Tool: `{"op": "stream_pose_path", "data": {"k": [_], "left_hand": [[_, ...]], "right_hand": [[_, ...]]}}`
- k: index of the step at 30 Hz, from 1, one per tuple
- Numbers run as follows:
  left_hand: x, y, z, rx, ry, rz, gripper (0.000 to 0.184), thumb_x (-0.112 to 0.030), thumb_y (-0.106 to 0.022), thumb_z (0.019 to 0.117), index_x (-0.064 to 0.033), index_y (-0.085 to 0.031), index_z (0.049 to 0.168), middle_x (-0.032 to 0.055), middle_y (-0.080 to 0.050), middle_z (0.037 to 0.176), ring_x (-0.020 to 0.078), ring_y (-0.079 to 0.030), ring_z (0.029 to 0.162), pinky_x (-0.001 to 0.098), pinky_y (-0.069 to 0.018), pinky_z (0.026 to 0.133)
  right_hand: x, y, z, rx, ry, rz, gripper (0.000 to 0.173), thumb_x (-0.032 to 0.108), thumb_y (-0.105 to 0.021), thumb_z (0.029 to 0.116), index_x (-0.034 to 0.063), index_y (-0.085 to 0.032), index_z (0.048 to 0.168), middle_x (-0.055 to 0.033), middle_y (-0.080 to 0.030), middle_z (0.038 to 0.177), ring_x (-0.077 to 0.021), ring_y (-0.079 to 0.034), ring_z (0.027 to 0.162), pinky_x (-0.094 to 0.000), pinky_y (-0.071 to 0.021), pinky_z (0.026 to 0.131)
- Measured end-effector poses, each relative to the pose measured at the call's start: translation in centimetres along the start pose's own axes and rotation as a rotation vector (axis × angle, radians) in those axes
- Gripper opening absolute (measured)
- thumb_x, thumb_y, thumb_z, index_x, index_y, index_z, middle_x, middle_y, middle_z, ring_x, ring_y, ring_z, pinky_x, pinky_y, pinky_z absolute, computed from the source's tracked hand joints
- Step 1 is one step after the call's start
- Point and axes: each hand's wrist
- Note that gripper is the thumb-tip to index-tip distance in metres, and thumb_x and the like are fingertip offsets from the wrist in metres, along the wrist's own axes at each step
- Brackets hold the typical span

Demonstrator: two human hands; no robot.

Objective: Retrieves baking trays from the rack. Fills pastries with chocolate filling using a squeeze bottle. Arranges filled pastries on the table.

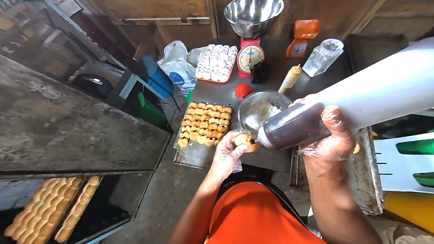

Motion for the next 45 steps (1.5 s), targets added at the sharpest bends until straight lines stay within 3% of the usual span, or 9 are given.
{"op": "stream_pose_path", "data": {"k": [5,10,13,22,29,32,36,41,45], "left_hand": [[0.3,0.2,-0.3,-0.020,0.073,-0.151,0.047,0.008,-0.057,0.0960,0.0051,-0.041,0.140,0.0224,-0.061,0.127,0.0350,-0.068,0.109,0.0533,-0.0589,0.094],[0.6,1.2,-0.8,-0.029,0.093,-0.254,0.049,0.006,-0.050,0.1004,-0.0004,-0.041,0.148,0.0265,-0.054,0.137,0.0422,-0.063,0.116,0.0602,-0.0556,0.097],[2.0,3.4,-1.6,-0.152,0.092,-0.068,0.045,0.002,-0.061,0.0964,0.0019,-0.053,0.140,0.0194,-0.063,0.130,0.0294,-0.066,0.113,0.0470,-0.0561,0.098],[9.0,23.3,-6.6,-0.683,0.370,0.753,0.037,-0.013,-0.075,0.0919,-0.0085,-0.066,0.128,0.0106,-0.070,0.120,0.0224,-0.069,0.104,0.0452,-0.0577,0.094],[13.1,31.9,-5.7,-0.761,0.533,0.941,0.034,-0.020,-0.074,0.0914,-0.0195,-0.070,0.125,0.0070,-0.070,0.126,0.0252,-0.066,0.115,0.0551,-0.0534,0.099],[14.3,32.4,-4.6,-0.778,0.624,1.044,0.034,-0.031,-0.075,0.0902,-0.0255,-0.072,0.123,0.0051,-0.071,0.124,0.0269,-0.066,0.114,0.0586,-0.0525,0.097],[14.3,31.3,-3.7,-0.854,0.700,1.149,0.037,-0.031,-0.076,0.0901,-0.0166,-0.071,0.124,0.0131,-0.069,0.126,0.0332,-0.065,0.118,0.0592,-0.0495,0.101],[12.8,27.0,-3.2,-0.890,0.405,1.178,0.043,-0.022,-0.073,0.0907,-0.0040,-0.066,0.129,0.0213,-0.064,0.130,0.0323,-0.061,0.122,0.0487,-0.0489,0.107],[11.7,18.0,0.4,-0.532,0.125,1.311,0.037,-0.020,-0.059,0.1011,0.0064,-0.063,0.126,0.0260,-0.066,0.117,0.0328,-0.066,0.107,0.0448,-0.0544,0.096]], "right_hand": [[0.3,-0.2,-0.1,0.009,-0.061,0.037,0.038,0.032,-0.070,0.0922,0.0060,-0.065,0.119,-0.0170,-0.069,0.120,-0.0309,-0.066,0.114,-0.0490,-0.0551,0.099],[-0.9,0.4,-0.4,-0.170,-0.181,0.045,0.039,0.035,-0.040,0.1061,0.0061,-0.062,0.121,-0.0158,-0.068,0.121,-0.0295,-0.065,0.117,-0.0501,-0.0544,0.099],[-2.3,2.0,-0.7,-0.213,-0.282,0.027,0.043,0.040,-0.035,0.1076,0.0070,-0.058,0.124,-0.0151,-0.068,0.118,-0.0289,-0.066,0.114,-0.0512,-0.0553,0.097],[-3.9,6.9,-2.8,-0.300,-0.301,-0.163,0.039,0.031,-0.032,0.1096,0.0034,-0.053,0.127,-0.0158,-0.068,0.115,-0.0285,-0.067,0.111,-0.0502,-0.0542,0.099],[-2.6,10.3,-3.2,-0.331,-0.228,-0.176,0.041,0.032,-0.034,0.1099,0.0015,-0.051,0.132,-0.0189,-0.065,0.121,-0.0303,-0.064,0.117,-0.0499,-0.0522,0.103],[-1.3,11.8,-3.5,-0.343,-0.172,-0.197,0.045,0.034,-0.033,0.1097,0.0010,-0.049,0.136,-0.0210,-0.063,0.125,-0.0324,-0.062,0.119,-0.0526,-0.0500,0.104],[1.1,13.1,-4.1,-0.394,-0.129,-0.182,0.047,0.036,-0.032,0.1092,-0.0002,-0.050,0.133,-0.0220,-0.063,0.125,-0.0337,-0.061,0.120,-0.0538,-0.0491,0.105],[5.4,15.3,-4.3,-0.481,-0.073,-0.151,0.041,0.037,-0.033,0.1089,0.0064,-0.054,0.126,-0.0158,-0.068,0.116,-0.0298,-0.066,0.110,-0.0529,-0.0554,0.095],[9.4,19.6,-5.1,-0.606,0.012,-0.073,0.050,0.047,-0.029,0.1073,0.0090,-0.058,0.120,-0.0152,-0.068,0.115,-0.0294,-0.067,0.107,-0.0521,-0.0565,0.092]]}}
Point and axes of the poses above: each hand's wrist, its own z-axis towards the middle knuckle, its own y-axis out of the back of the hand, x = y × z
